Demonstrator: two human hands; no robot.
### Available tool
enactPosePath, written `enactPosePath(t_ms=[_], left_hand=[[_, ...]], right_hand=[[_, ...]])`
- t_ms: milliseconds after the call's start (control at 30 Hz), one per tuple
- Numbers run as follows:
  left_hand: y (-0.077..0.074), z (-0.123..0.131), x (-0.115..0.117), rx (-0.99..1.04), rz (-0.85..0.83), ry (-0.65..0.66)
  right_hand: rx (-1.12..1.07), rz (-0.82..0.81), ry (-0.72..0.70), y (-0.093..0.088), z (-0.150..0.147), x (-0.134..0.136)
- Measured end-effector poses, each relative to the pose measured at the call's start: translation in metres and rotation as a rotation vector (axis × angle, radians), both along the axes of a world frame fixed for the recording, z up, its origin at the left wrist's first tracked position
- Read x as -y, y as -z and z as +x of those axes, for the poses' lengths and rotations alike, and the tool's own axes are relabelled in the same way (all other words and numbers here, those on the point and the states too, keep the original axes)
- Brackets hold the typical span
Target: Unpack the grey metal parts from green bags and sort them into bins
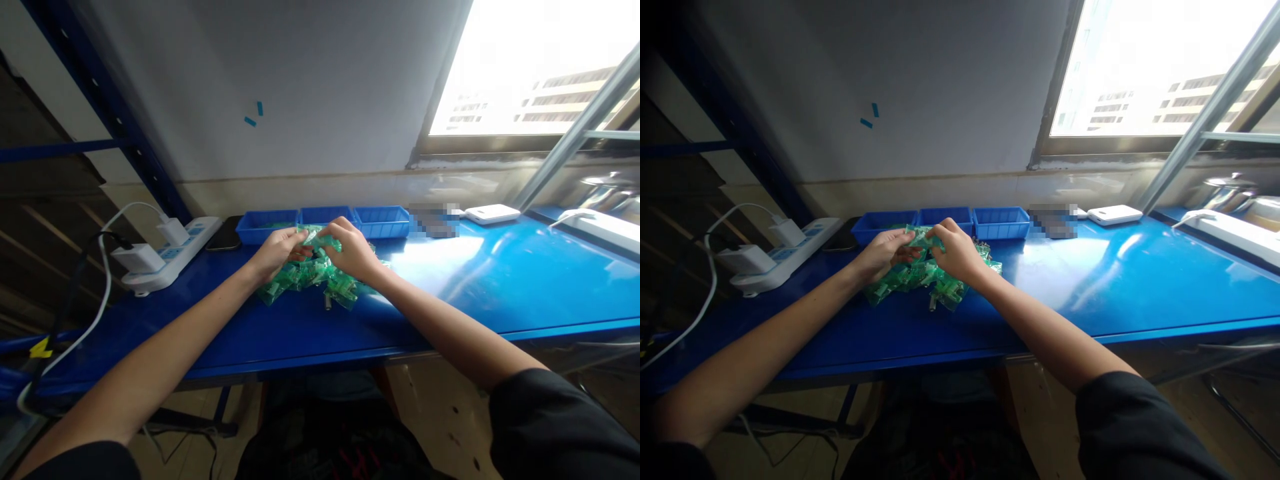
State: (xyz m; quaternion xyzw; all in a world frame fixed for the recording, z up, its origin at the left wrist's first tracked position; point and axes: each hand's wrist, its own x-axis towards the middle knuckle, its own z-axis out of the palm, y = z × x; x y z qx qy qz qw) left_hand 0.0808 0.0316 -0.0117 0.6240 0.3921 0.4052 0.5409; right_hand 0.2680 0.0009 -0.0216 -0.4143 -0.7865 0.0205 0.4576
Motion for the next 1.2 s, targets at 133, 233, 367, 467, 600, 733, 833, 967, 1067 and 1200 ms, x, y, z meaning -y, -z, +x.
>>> enactPosePath(t_ms=[133, 233, 367, 467, 600, 733, 833, 967, 1067, 1200], left_hand=[[0.006, 0.001, 0.001, -0.112, 0.342, -0.144], [0.008, 0.001, 0.005, -0.297, 0.618, -0.233], [0.009, 0.001, 0.01, -0.484, 0.892, -0.207], [0.01, -0.002, 0.009, -0.55, 1.054, -0.172], [0.009, -0.005, 0.007, -0.635, 1.165, -0.136], [0.008, -0.001, 0.007, -0.611, 1.045, -0.161], [0.007, 0.002, 0.004, -0.404, 0.673, -0.155], [0.007, 0.002, 0.0, -0.033, 0.13, -0.087], [0.007, 0.003, -0.001, 0.023, 0.097, -0.098], [0.007, 0.004, 0.004, -0.143, 0.379, -0.164]], right_hand=[[-0.082, -0.198, 0.022, -0.004, -0.001, -0.001], [-0.317, -0.497, -0.079, -0.011, -0.002, 0.0], [-0.698, -0.749, -0.205, -0.017, -0.004, 0.002], [-0.785, -0.834, -0.206, -0.02, -0.006, 0.004], [-0.815, -0.861, -0.177, -0.02, -0.009, 0.005], [-0.655, -0.628, -0.027, -0.011, -0.007, 0.0], [-0.35, -0.22, 0.039, -0.004, -0.003, -0.003], [-0.08, 0.113, -0.014, 0.002, -0.003, -0.002], [-0.005, 0.113, 0.019, 0.001, -0.005, 0.0], [-0.101, -0.144, 0.073, -0.006, -0.006, 0.003]])
